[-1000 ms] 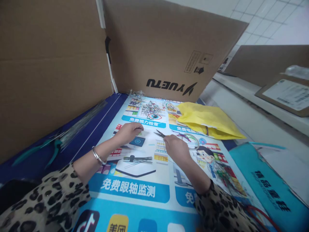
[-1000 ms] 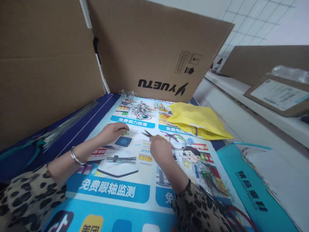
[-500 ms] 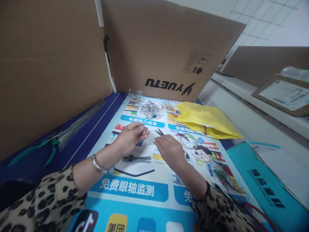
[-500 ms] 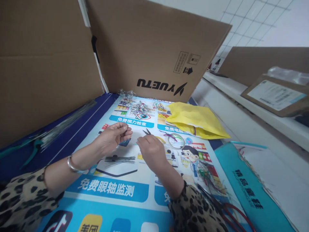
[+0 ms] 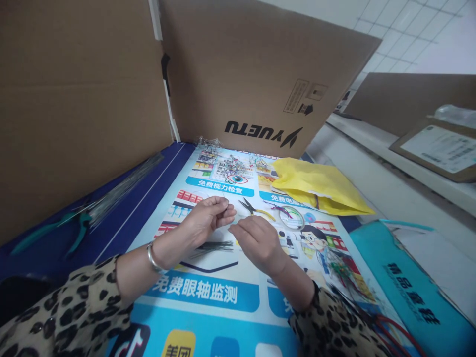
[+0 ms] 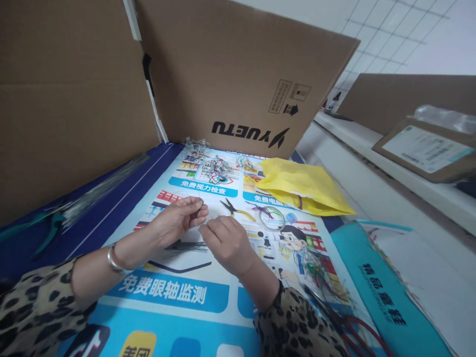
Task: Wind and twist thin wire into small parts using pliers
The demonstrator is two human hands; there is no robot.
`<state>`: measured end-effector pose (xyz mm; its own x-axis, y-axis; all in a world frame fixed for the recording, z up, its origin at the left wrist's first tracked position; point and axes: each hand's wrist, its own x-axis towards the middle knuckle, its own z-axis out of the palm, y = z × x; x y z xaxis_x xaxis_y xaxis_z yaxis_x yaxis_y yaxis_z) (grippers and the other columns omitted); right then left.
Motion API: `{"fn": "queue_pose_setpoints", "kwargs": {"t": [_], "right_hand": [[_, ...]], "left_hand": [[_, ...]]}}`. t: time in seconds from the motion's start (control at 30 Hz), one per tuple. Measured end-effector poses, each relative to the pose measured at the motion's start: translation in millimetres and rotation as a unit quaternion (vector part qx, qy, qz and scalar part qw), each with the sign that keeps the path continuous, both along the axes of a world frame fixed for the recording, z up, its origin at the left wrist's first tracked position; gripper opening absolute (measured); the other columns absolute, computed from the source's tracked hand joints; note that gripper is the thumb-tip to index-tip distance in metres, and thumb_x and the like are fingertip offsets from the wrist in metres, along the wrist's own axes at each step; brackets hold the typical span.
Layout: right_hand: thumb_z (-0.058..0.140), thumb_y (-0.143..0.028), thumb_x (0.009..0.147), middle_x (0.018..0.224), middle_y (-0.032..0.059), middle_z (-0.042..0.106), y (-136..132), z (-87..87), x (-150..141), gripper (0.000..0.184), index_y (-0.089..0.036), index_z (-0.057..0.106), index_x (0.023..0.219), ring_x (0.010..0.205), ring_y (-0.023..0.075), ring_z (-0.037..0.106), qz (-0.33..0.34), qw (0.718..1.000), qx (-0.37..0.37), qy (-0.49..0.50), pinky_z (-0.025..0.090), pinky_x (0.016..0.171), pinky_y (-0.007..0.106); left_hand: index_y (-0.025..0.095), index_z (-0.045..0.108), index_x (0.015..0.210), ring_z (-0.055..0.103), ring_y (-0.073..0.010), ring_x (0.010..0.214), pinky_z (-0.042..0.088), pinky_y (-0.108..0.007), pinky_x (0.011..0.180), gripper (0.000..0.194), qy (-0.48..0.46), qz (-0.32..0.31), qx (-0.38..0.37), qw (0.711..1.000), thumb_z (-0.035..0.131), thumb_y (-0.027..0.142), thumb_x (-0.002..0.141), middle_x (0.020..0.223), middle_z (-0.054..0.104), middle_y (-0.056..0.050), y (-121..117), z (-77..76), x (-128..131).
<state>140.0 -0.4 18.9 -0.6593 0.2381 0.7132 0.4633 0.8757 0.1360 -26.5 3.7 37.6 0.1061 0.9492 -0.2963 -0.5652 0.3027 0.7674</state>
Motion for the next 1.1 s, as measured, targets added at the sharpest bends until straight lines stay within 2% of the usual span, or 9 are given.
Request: {"fn": "queue_pose_setpoints", "kwargs": {"t": [0.23, 0.33, 0.4, 0.47, 0.5, 0.6, 0.7, 0.9, 1.1], "right_hand": [[0.054, -0.010, 0.081, 0.083, 0.0061, 0.064, -8.5, 6.7, -3.7, 0.013, -0.014, 0.059, 0.092, 0.078, 0.0177, 0.054, 0.009, 0.996, 0.043, -0.074, 0.042, 0.066, 0.032], [0.050, -0.011, 0.084, 0.087, 0.0064, 0.064, -5.1, 9.3, -2.8, 0.015, -0.014, 0.059, 0.096, 0.079, 0.0169, 0.054, 0.000, 0.993, 0.034, -0.109, 0.041, 0.067, 0.031], [0.047, -0.014, 0.087, 0.089, 0.0074, 0.063, 3.7, 9.9, 2.4, 0.017, -0.015, 0.059, 0.098, 0.082, 0.0174, 0.054, -0.056, 0.993, 0.007, -0.107, 0.041, 0.070, 0.031], [0.045, -0.019, 0.088, 0.088, 0.0081, 0.064, 16.1, 9.5, 11.0, 0.018, -0.015, 0.062, 0.092, 0.083, 0.0184, 0.054, -0.164, 0.979, -0.052, -0.106, 0.040, 0.070, 0.031], [0.045, -0.021, 0.088, 0.086, 0.0077, 0.064, 22.6, 8.8, 15.8, 0.019, -0.016, 0.063, 0.089, 0.082, 0.0188, 0.054, -0.216, 0.964, -0.096, -0.122, 0.039, 0.070, 0.031], [0.047, -0.030, 0.087, 0.085, 0.0074, 0.063, 38.3, 4.6, 27.0, 0.020, -0.019, 0.063, 0.092, 0.086, 0.0209, 0.054, -0.302, 0.913, -0.203, -0.185, 0.039, 0.071, 0.030], [0.047, -0.040, 0.085, 0.095, 0.0110, 0.062, 45.8, -1.3, 28.2, 0.031, -0.018, 0.060, 0.104, 0.094, 0.0250, 0.051, -0.358, 0.878, -0.247, -0.201, 0.037, 0.077, 0.033], [0.045, -0.034, 0.085, 0.098, 0.0137, 0.059, 56.0, -6.9, 18.5, 0.030, -0.016, 0.059, 0.104, 0.098, 0.0262, 0.049, -0.358, 0.861, -0.310, -0.187, 0.036, 0.080, 0.033], [0.060, -0.038, 0.072, 0.094, 0.0075, 0.061, 67.8, -8.1, 25.7, 0.031, -0.018, 0.061, 0.096, 0.086, 0.0196, 0.056, -0.301, 0.828, -0.467, -0.079, 0.039, 0.069, 0.027]], "left_hand": [[0.010, 0.054, 0.076, 0.061, -0.0088, 0.061, 0.052, -0.016, 0.051, 0.006, 0.001, -0.041, -0.004, 0.999, 0.054, 0.006, 0.080, 0.074, 0.060, -0.004, -1.5, -2.0, 1.0], [0.011, 0.054, 0.076, 0.061, -0.0089, 0.060, 0.051, -0.016, 0.051, 0.004, 0.023, -0.021, 0.010, 0.999, 0.055, 0.008, 0.079, 0.074, 0.060, -0.004, 2.2, -4.0, -1.9], [0.012, 0.054, 0.076, 0.062, -0.0101, 0.063, 0.053, -0.017, 0.053, 0.005, 0.036, 0.017, 0.022, 0.999, 0.055, 0.009, 0.080, 0.076, 0.061, -0.005, 6.4, -5.2, -5.6], [0.012, 0.053, 0.076, 0.064, -0.0118, 0.067, 0.054, -0.020, 0.057, 0.005, 0.037, 0.051, 0.038, 0.997, 0.055, 0.010, 0.080, 0.078, 0.062, -0.005, 11.1, -6.5, -10.1], [0.013, 0.053, 0.076, 0.064, -0.0126, 0.069, 0.055, -0.021, 0.059, 0.005, 0.034, 0.063, 0.046, 0.996, 0.055, 0.011, 0.080, 0.079, 0.063, -0.005, 13.2, -7.3, -12.3], [0.013, 0.053, 0.076, 0.065, -0.0136, 0.072, 0.055, -0.022, 0.061, 0.005, 0.021, 0.090, 0.057, 0.994, 0.056, 0.010, 0.079, 0.080, 0.063, -0.005, 17.5, -10.5, -16.9], [0.013, 0.053, 0.076, 0.065, -0.0137, 0.071, 0.055, -0.022, 0.060, 0.005, 0.019, 0.104, 0.054, 0.993, 0.056, 0.010, 0.079, 0.079, 0.063, -0.005, 19.3, -13.9, -17.9], [0.013, 0.054, 0.076, 0.065, -0.0136, 0.070, 0.055, -0.021, 0.059, 0.004, 0.022, 0.094, 0.060, 0.994, 0.057, 0.011, 0.078, 0.078, 0.063, -0.006, 19.3, -17.2, -16.7], [0.012, 0.054, 0.074, 0.064, -0.0122, 0.067, 0.054, -0.020, 0.057, 0.005, 0.031, 0.086, 0.061, 0.994, 0.058, 0.011, 0.077, 0.077, 0.063, -0.005, 17.7, -16.8, -15.7]]}}
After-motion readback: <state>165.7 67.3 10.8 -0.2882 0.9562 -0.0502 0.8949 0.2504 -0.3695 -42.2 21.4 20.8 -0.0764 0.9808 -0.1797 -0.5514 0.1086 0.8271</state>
